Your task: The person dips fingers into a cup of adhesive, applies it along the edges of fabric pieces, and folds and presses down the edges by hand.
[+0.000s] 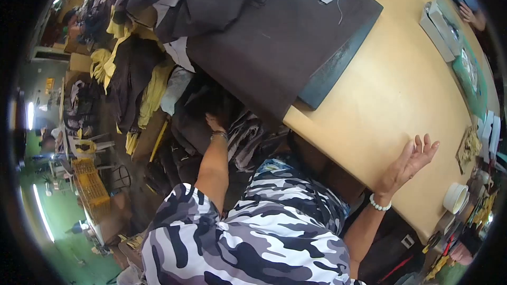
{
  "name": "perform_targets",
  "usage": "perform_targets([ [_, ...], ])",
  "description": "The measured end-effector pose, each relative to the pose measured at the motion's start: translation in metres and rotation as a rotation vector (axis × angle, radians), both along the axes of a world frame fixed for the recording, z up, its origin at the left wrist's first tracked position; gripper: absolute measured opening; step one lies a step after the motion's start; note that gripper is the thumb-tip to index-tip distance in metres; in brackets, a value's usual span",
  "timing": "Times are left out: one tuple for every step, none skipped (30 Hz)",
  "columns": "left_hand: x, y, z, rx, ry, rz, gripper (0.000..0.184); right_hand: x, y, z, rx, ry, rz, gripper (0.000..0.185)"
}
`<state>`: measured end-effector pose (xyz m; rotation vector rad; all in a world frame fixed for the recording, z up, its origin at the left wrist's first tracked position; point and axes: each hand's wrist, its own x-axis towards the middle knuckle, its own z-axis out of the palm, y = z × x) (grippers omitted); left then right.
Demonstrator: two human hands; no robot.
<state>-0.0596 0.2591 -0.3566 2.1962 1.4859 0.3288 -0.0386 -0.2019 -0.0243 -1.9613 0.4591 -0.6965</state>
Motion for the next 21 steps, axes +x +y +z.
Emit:
perform_targets([
  [0.002, -0.016, -0.009, -0.05, 0.034, 0.002, 0.07, 0.001, 0.001, 0.002, 0.009, 0.008, -0.011, 0.059],
  [0.003, -0.024, -0.016, -0.099, 0.068, 0.003, 0.074, 0.001, 0.002, 0.002, 0.018, 0.016, -0.023, 0.059],
  [0.005, -0.025, -0.013, -0.144, 0.117, -0.03, 0.077, 0.001, 0.001, 0.001, 0.006, 0.009, -0.019, 0.059],
  [0.007, -0.023, -0.009, -0.187, 0.165, -0.063, 0.079, 0.002, -0.002, -0.003, -0.004, 0.001, -0.016, 0.059],
  [0.009, -0.022, -0.005, -0.23, 0.215, -0.094, 0.082, 0.002, -0.003, -0.005, -0.015, -0.005, -0.01, 0.059],
  [0.009, -0.02, -0.008, -0.175, 0.255, -0.15, 0.08, 0.002, -0.003, -0.004, -0.024, 0.0, -0.005, 0.059],
  [0.01, -0.017, -0.011, -0.116, 0.291, -0.206, 0.077, 0.002, -0.002, -0.003, -0.03, 0.003, 0.0, 0.059],
  [0.013, -0.012, -0.012, -0.055, 0.325, -0.262, 0.075, 0.003, -0.001, -0.003, -0.034, 0.005, 0.005, 0.059],
  [0.017, -0.003, -0.019, -0.099, 0.372, -0.308, 0.074, 0.004, -0.001, -0.004, -0.031, -0.001, 0.011, 0.059],
  [0.021, 0.008, -0.026, -0.143, 0.42, -0.353, 0.073, 0.004, -0.001, -0.004, -0.029, -0.005, 0.019, 0.059],
  [0.02, 0.018, -0.032, -0.11, 0.503, -0.417, 0.07, 0.004, -0.002, -0.004, -0.027, -0.007, 0.029, 0.059],
  [0.02, 0.025, -0.033, -0.072, 0.581, -0.483, 0.067, 0.004, -0.002, -0.004, -0.027, -0.012, 0.028, 0.059],
  [0.017, 0.028, -0.025, 0.047, 0.689, -0.568, 0.062, 0.004, -0.001, -0.005, -0.026, -0.018, 0.026, 0.059],
  [0.014, 0.034, -0.015, 0.172, 0.793, -0.653, 0.057, 0.003, 0.0, -0.004, -0.024, -0.027, 0.024, 0.059],
  [0.0, 0.059, -0.034, 0.158, 0.353, -0.273, 0.05, 0.004, 0.0, -0.005, -0.015, -0.029, 0.027, 0.059],
  [0.0, 0.066, -0.021, 0.07, 0.069, 0.046, 0.044, 0.004, -0.001, -0.005, -0.006, -0.034, 0.028, 0.059],
  [0.0, 0.072, -0.006, 0.055, -0.297, 0.342, 0.04, 0.003, -0.001, -0.005, 0.003, -0.035, 0.031, 0.059],
  [0.009, 0.057, 0.078, -0.022, -0.498, 0.58, 0.037, 0.003, -0.001, -0.005, 0.014, -0.041, 0.036, 0.059],
  [0.016, 0.055, 0.13, 0.008, -0.673, 0.563, 0.037, 0.004, 0.0, -0.005, 0.024, -0.045, 0.039, 0.059],
  [0.021, 0.052, 0.177, 0.034, -0.842, 0.543, 0.037, 0.003, 0.0, -0.005, 0.031, -0.045, 0.042, 0.059],
  [0.025, 0.039, 0.232, 0.089, -0.87, 0.429, 0.037, 0.002, 0.0, -0.004, 0.033, -0.046, 0.056, 0.059],
])
